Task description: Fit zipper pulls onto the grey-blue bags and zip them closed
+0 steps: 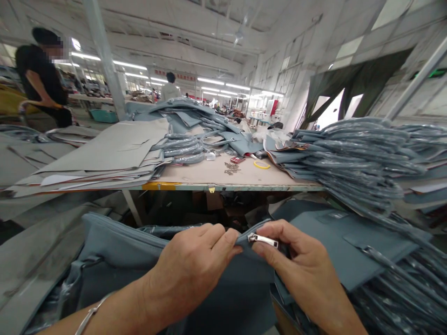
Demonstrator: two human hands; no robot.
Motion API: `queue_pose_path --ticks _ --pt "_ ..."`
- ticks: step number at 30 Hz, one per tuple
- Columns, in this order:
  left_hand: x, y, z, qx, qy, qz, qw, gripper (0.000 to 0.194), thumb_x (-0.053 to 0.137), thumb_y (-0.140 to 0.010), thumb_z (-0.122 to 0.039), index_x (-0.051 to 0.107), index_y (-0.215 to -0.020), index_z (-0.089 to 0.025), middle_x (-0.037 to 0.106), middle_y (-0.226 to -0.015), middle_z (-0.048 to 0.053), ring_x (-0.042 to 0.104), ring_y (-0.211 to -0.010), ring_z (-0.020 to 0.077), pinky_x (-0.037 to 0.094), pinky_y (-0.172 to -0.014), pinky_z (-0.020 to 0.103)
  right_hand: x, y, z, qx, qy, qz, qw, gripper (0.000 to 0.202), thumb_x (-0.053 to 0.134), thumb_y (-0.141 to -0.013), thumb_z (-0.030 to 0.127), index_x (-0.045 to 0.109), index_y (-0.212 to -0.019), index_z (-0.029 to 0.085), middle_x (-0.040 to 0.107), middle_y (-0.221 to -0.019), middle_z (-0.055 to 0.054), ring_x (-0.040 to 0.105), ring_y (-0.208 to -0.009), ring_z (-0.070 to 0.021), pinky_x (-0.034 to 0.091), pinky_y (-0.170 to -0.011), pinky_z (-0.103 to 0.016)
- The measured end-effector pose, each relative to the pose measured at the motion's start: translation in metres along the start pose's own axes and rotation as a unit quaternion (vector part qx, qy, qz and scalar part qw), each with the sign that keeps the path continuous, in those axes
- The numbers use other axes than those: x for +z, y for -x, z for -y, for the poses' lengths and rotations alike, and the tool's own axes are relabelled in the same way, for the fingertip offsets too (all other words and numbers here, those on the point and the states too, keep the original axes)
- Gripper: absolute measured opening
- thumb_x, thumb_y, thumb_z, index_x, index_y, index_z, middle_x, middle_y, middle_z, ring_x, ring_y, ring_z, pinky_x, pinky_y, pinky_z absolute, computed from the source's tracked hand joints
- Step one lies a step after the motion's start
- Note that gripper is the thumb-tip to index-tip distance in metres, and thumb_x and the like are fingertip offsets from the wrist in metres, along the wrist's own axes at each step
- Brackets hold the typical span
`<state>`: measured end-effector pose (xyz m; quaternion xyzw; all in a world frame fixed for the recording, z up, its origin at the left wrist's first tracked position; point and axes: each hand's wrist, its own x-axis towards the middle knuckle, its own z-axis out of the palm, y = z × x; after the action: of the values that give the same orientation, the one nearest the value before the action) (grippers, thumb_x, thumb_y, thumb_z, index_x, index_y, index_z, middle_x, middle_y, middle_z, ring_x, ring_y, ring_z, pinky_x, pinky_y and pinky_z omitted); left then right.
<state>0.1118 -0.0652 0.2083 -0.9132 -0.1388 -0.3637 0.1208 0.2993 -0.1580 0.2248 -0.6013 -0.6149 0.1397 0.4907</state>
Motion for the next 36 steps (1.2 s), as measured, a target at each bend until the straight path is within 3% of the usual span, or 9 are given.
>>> queue_pose_path --ticks 6,10,13,15,17,20,24,28,36 --pt "0.004 -0.003 -0.003 0.006 0.000 0.053 0.999 0.013 0.039 -0.102 -0.024 0.049 -0.103 -0.017 0.057 -0.080 0.000 0.057 -0.065 0.0187 0.044 -0.052 0.032 -0.004 0.005 0.005 -0.282 0.238 -0.073 0.926 0.010 0.060 -0.095 0.009 0.068 -0.093 0.016 0.068 -0.087 0.000 0.056 -0.080 -0.0157 0.040 -0.078 -0.030" --pt "0.009 -0.005 -0.006 0.022 0.007 0.079 0.997 0.015 0.039 -0.102 -0.027 0.046 -0.091 -0.020 0.055 -0.076 0.000 0.055 -0.062 0.0192 0.039 -0.050 0.032 0.004 0.003 0.011 -0.301 0.274 -0.056 0.912 0.016 0.056 -0.096 0.008 0.067 -0.087 0.014 0.063 -0.078 -0.003 0.051 -0.073 -0.0185 0.035 -0.072 -0.033" --pt "0.005 -0.004 -0.006 0.018 0.005 0.088 0.996 0.021 0.040 -0.103 -0.027 0.044 -0.083 -0.021 0.053 -0.069 -0.001 0.053 -0.057 0.0190 0.035 -0.049 0.032 -0.004 -0.010 -0.010 -0.235 0.271 -0.063 0.931 0.022 0.052 -0.096 0.014 0.067 -0.080 0.015 0.060 -0.074 -0.004 0.050 -0.073 -0.0197 0.034 -0.071 -0.033" --pt "-0.003 -0.001 -0.003 0.008 0.013 0.087 0.996 0.023 0.039 -0.103 -0.026 0.045 -0.081 -0.021 0.052 -0.067 -0.002 0.052 -0.055 0.0184 0.034 -0.048 0.032 -0.026 -0.022 -0.042 -0.114 0.249 -0.101 0.956 0.017 0.057 -0.090 0.023 0.070 -0.080 0.018 0.064 -0.081 -0.005 0.055 -0.081 -0.0217 0.036 -0.075 -0.034" --pt "-0.012 0.005 0.003 0.002 0.034 0.070 0.997 0.023 0.039 -0.103 -0.027 0.047 -0.082 -0.021 0.053 -0.067 -0.002 0.051 -0.054 0.0171 0.033 -0.048 0.031 -0.053 -0.034 -0.080 0.066 0.172 -0.212 0.960 0.012 0.070 -0.073 0.032 0.073 -0.075 0.021 0.067 -0.081 -0.005 0.055 -0.079 -0.0236 0.034 -0.076 -0.036" --pt "-0.017 0.013 0.013 0.017 0.077 0.034 0.996 0.019 0.041 -0.103 -0.029 0.052 -0.090 -0.019 0.056 -0.070 -0.002 0.050 -0.056 0.0153 0.034 -0.050 0.030 -0.078 -0.045 -0.119 0.156 0.089 -0.240 0.954 0.031 0.076 -0.064 0.042 0.074 -0.081 0.017 0.062 -0.067 -0.006 0.051 -0.064 -0.0217 0.033 -0.065 -0.035" --pt "-0.008 0.016 0.025 0.005 0.106 0.029 0.994 0.024 0.040 -0.104 -0.033 0.054 -0.092 -0.018 0.057 -0.070 -0.002 0.051 -0.058 0.0146 0.037 -0.053 0.028 -0.052 -0.045 -0.120 0.167 -0.096 -0.136 0.972 0.047 0.074 -0.066 0.056 0.070 -0.091 0.017 0.052 -0.061 0.000 0.047 -0.054 -0.0151 0.037 -0.054 -0.029" --pt "0.002 0.014 0.035 -0.019 0.110 0.042 0.993 0.027 0.038 -0.104 -0.035 0.055 -0.090 -0.019 0.057 -0.068 -0.002 0.052 -0.058 0.0137 0.038 -0.052 0.026 -0.012 -0.043 -0.103 0.187 -0.243 -0.055 0.950 0.044 0.078 -0.072 0.054 0.070 -0.093 0.017 0.051 -0.059 0.001 0.044 -0.050 -0.0100 0.035 -0.049 -0.022" --pt "0.009 0.014 0.046 -0.032 0.125 0.062 0.990 0.024 0.041 -0.103 -0.034 0.057 -0.095 -0.019 0.059 -0.070 -0.002 0.054 -0.060 0.0134 0.041 -0.054 0.024 -0.001 -0.045 -0.111 0.246 -0.360 -0.035 0.899 0.042 0.090 -0.067 0.047 0.075 -0.094 0.017 0.060 -0.065 -0.001 0.050 -0.053 -0.0069 0.039 -0.049 -0.013"
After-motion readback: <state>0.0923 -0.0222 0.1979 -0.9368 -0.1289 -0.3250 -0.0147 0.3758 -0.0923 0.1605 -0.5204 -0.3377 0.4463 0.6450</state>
